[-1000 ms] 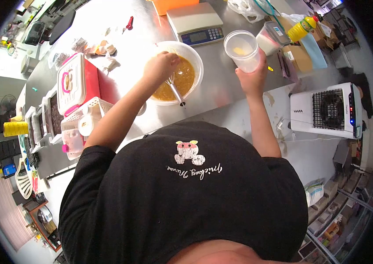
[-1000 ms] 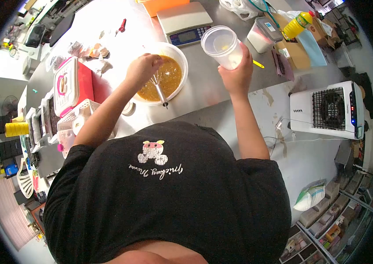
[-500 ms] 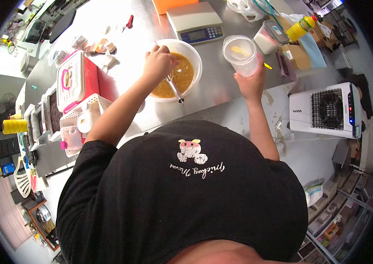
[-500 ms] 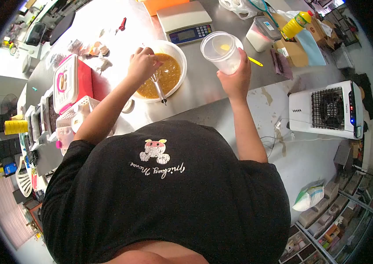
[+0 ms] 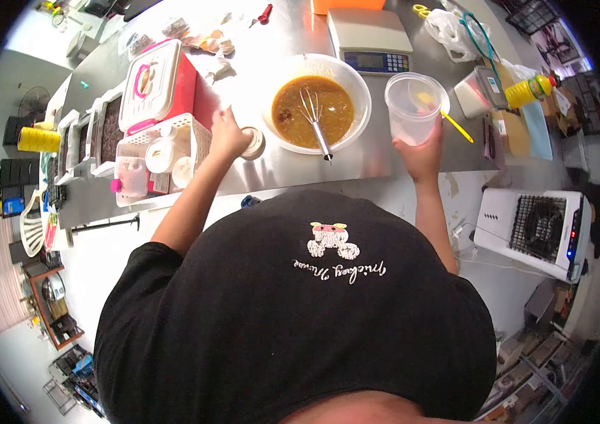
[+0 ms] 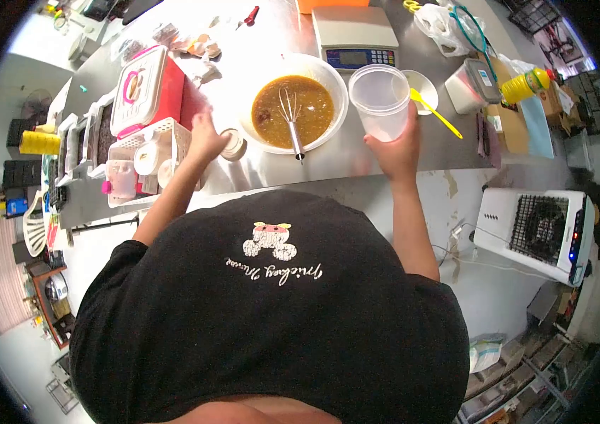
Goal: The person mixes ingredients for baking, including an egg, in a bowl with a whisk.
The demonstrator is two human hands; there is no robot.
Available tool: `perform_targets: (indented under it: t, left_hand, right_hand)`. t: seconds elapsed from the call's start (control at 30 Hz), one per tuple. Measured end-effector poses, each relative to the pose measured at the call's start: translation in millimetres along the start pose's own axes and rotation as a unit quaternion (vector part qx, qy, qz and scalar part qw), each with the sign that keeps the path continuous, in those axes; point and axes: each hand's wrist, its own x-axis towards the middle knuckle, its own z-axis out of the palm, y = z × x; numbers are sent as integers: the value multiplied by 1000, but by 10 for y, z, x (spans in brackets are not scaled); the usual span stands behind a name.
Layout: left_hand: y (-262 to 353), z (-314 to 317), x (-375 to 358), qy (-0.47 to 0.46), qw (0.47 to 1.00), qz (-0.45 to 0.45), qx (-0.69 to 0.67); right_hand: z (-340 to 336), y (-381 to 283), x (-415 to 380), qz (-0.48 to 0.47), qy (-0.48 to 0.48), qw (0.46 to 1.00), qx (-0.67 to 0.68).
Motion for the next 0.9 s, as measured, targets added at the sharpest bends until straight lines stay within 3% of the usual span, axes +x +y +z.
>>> perform_targets:
  t: [0.07, 0.17, 0.2, 0.27, 0.33, 0.43, 0.5, 0.53, 0.6, 0.63, 0.67, 0.73, 0.9]
  left_hand:
    - [29, 117, -154, -91, 988, 3, 123]
    - [-63, 235, -70, -210, 961, 62, 171]
    - [-29, 180, -45, -208, 962, 61, 169]
    - [119, -91, -8, -206, 973, -35, 99]
    - [190, -448, -78, -108, 993, -48, 26]
    - [367, -1256, -299, 56, 992, 91, -70]
    - [480, -1693, -432, -28, 958, 105, -264]
    - [534, -1790, -500, -89, 916, 93, -381]
    - [524, -1671, -625, -56, 896, 154, -413]
    - [600, -1606, -631, 20, 892, 280, -354]
    - [622, -1655, -795, 4, 925, 216, -311]
    - [454, -1655, -852, 22, 920, 214, -327]
    - [-82, -1839, -1113, 35, 902, 313, -296]
  right_hand:
    - [130, 29, 33, -11, -27, 999, -19]
    - [307, -162, 138, -44, -85, 995, -39]
    - [367, -303, 181, -66, -119, 990, -37]
    - [450, -584, 237, -55, -147, 986, -55]
    - [547, -753, 291, -43, -219, 973, -62]
    - [670, -923, 324, -62, -268, 960, -48]
    - [775, -1058, 308, -78, -299, 950, -52]
    - [843, -1140, 294, -116, -309, 943, -48]
    - [995, -1323, 240, -159, -321, 933, -42]
    - [1070, -1423, 189, -167, -331, 928, -29]
    - [1134, -1502, 144, -174, -340, 924, -16]
    - [1228, -1596, 91, -194, -333, 923, -20]
    - [1496, -1843, -56, -191, -450, 872, 33]
